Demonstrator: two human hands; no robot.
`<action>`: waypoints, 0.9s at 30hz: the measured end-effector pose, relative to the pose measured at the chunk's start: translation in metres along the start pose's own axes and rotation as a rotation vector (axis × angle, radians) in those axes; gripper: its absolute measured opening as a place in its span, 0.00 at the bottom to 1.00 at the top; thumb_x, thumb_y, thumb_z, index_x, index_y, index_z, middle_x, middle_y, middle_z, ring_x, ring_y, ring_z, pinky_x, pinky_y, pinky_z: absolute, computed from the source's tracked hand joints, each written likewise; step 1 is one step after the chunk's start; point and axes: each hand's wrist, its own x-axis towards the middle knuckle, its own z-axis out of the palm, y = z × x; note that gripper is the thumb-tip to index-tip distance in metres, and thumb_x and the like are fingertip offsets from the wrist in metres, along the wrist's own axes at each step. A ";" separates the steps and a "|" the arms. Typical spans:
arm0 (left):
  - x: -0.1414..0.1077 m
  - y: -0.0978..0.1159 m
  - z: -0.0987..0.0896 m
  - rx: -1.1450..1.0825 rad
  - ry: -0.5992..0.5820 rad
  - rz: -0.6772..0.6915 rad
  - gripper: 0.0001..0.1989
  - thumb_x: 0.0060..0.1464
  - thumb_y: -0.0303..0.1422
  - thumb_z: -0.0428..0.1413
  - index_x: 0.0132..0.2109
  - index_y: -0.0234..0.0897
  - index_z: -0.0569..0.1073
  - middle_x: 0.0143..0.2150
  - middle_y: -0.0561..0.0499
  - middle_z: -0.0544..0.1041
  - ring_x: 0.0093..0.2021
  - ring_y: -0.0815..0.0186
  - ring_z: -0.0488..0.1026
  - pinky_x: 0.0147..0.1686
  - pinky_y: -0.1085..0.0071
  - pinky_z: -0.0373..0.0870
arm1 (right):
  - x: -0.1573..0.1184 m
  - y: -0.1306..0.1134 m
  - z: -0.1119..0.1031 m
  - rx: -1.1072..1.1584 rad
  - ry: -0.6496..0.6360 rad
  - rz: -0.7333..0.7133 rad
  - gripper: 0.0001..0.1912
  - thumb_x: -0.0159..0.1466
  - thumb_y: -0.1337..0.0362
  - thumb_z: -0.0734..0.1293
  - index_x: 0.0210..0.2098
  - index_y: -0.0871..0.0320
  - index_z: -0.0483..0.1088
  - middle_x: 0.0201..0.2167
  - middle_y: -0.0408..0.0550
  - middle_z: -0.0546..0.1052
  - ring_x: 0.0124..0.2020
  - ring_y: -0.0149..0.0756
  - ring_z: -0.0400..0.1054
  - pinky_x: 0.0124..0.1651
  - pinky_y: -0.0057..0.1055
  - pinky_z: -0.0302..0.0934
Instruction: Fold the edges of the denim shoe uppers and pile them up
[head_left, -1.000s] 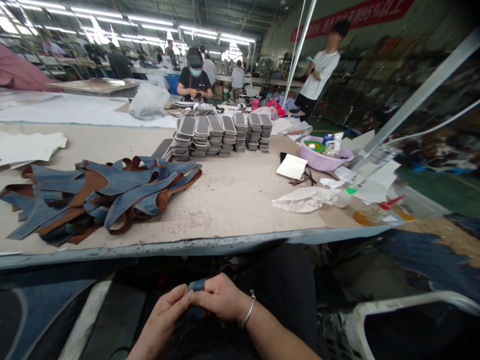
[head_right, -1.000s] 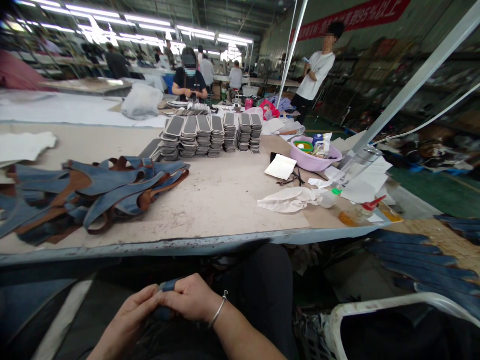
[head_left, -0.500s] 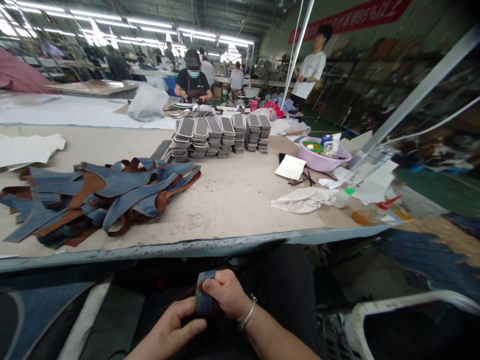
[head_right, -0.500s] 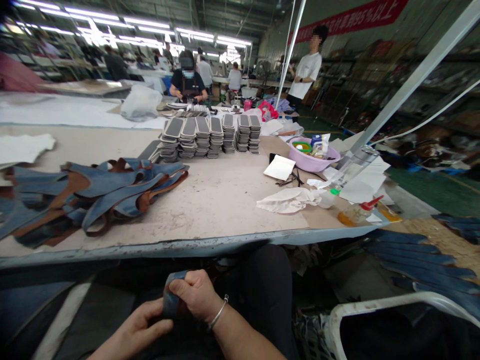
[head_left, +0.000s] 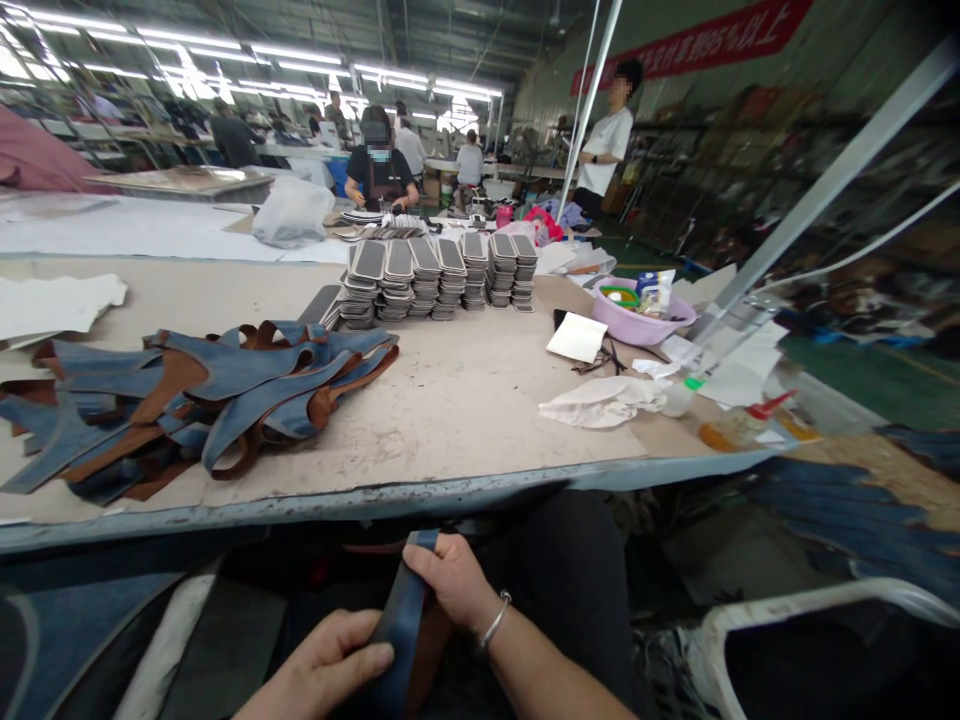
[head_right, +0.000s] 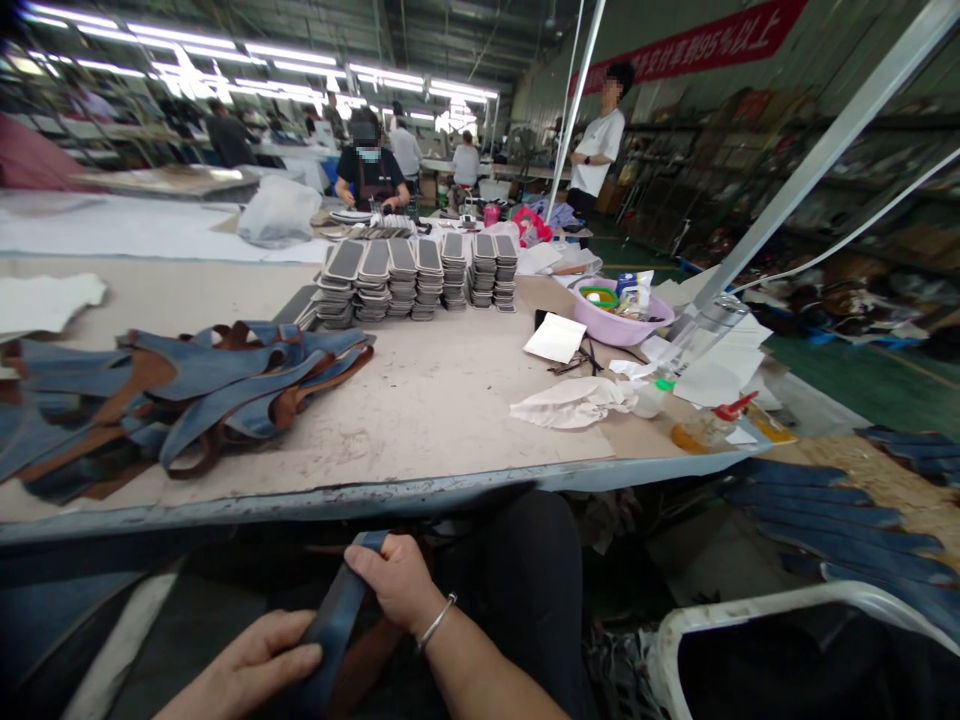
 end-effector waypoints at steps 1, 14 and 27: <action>0.000 0.003 -0.001 -0.096 0.038 -0.006 0.13 0.51 0.40 0.57 0.33 0.34 0.77 0.25 0.52 0.74 0.26 0.67 0.65 0.29 0.73 0.61 | 0.001 0.001 -0.001 0.074 -0.082 0.045 0.27 0.55 0.40 0.63 0.24 0.62 0.68 0.18 0.39 0.64 0.19 0.24 0.56 0.24 0.22 0.52; 0.027 0.043 -0.038 -0.702 0.145 0.143 0.23 0.55 0.49 0.48 0.39 0.36 0.78 0.33 0.46 0.81 0.38 0.56 0.78 0.37 0.61 0.72 | -0.007 -0.012 -0.001 0.412 -0.072 -0.033 0.21 0.57 0.49 0.68 0.40 0.61 0.74 0.32 0.48 0.78 0.32 0.35 0.71 0.43 0.35 0.65; 0.015 0.013 0.000 0.076 -0.087 0.066 0.17 0.49 0.43 0.56 0.38 0.34 0.79 0.36 0.45 0.79 0.38 0.58 0.71 0.39 0.68 0.64 | 0.010 -0.028 -0.021 0.794 0.289 -0.114 0.23 0.64 0.50 0.59 0.52 0.58 0.65 0.48 0.51 0.75 0.53 0.41 0.67 0.54 0.42 0.63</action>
